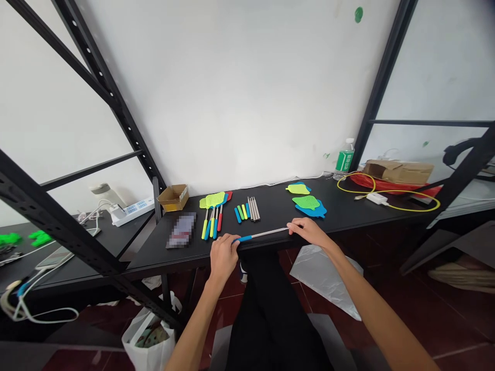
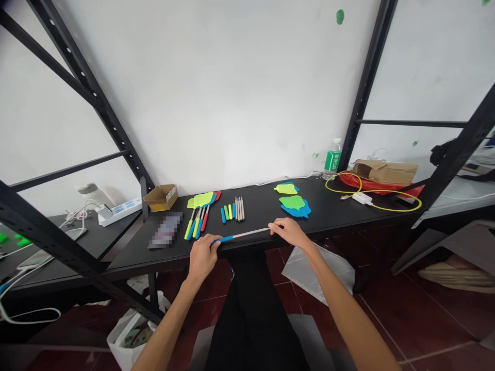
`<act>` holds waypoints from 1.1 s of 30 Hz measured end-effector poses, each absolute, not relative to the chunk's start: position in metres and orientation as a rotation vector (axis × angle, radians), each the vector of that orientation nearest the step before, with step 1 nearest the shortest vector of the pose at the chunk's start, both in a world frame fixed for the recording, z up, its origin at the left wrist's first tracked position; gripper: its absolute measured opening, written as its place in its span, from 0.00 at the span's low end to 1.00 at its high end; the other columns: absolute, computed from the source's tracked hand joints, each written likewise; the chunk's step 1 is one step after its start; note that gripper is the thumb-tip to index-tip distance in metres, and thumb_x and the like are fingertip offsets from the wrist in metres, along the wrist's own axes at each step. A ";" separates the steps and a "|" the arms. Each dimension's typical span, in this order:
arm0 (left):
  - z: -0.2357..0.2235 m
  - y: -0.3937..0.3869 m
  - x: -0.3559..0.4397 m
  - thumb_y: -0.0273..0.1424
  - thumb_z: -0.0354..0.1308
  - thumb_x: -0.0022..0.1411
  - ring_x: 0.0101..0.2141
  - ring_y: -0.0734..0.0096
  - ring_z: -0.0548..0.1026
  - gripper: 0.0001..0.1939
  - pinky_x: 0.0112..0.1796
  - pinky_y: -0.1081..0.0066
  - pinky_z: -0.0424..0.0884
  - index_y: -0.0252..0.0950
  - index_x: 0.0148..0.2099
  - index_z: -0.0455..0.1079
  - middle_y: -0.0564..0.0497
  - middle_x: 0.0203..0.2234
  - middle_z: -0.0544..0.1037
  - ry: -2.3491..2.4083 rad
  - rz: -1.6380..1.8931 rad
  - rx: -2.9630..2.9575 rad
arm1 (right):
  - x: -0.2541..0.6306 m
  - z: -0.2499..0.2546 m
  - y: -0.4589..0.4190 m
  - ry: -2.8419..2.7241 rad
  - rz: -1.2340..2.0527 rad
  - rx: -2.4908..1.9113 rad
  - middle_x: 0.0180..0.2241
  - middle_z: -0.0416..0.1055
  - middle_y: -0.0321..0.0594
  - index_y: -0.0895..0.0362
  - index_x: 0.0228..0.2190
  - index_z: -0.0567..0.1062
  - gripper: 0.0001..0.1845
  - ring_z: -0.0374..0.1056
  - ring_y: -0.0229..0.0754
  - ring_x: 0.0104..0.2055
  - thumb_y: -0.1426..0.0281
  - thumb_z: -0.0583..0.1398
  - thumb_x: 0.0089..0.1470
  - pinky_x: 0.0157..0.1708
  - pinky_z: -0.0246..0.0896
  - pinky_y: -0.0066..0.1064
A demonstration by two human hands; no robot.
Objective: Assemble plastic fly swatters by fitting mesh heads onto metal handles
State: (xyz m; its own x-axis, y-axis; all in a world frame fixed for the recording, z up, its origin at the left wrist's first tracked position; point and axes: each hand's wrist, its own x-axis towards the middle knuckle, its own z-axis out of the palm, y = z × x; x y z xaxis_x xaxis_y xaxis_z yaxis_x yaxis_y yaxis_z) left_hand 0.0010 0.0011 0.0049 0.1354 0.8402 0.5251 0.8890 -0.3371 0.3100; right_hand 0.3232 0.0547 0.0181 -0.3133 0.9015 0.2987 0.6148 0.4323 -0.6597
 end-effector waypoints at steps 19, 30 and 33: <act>0.001 0.000 0.000 0.36 0.41 0.75 0.36 0.60 0.75 0.18 0.37 0.64 0.63 0.40 0.46 0.73 0.48 0.36 0.80 -1.673 -0.906 -2.258 | 0.327 0.018 0.058 -2.018 0.681 -1.130 0.33 0.74 0.40 0.56 0.30 0.81 0.24 0.67 0.43 0.34 0.54 0.54 0.63 0.37 0.57 0.33; -0.001 0.000 0.000 0.37 0.42 0.75 0.38 0.60 0.74 0.18 0.38 0.64 0.62 0.40 0.47 0.74 0.48 0.36 0.79 -1.661 -0.918 -2.262 | 0.328 0.007 0.065 -1.976 0.712 -1.058 0.39 0.76 0.43 0.55 0.35 0.82 0.15 0.69 0.45 0.39 0.58 0.60 0.58 0.40 0.61 0.36; 0.001 -0.001 0.001 0.38 0.43 0.74 0.38 0.60 0.74 0.18 0.38 0.64 0.62 0.40 0.47 0.74 0.48 0.36 0.79 -1.665 -0.929 -2.277 | 0.329 0.006 0.066 -1.962 0.721 -1.068 0.39 0.76 0.42 0.54 0.36 0.82 0.14 0.68 0.44 0.37 0.59 0.61 0.57 0.38 0.61 0.35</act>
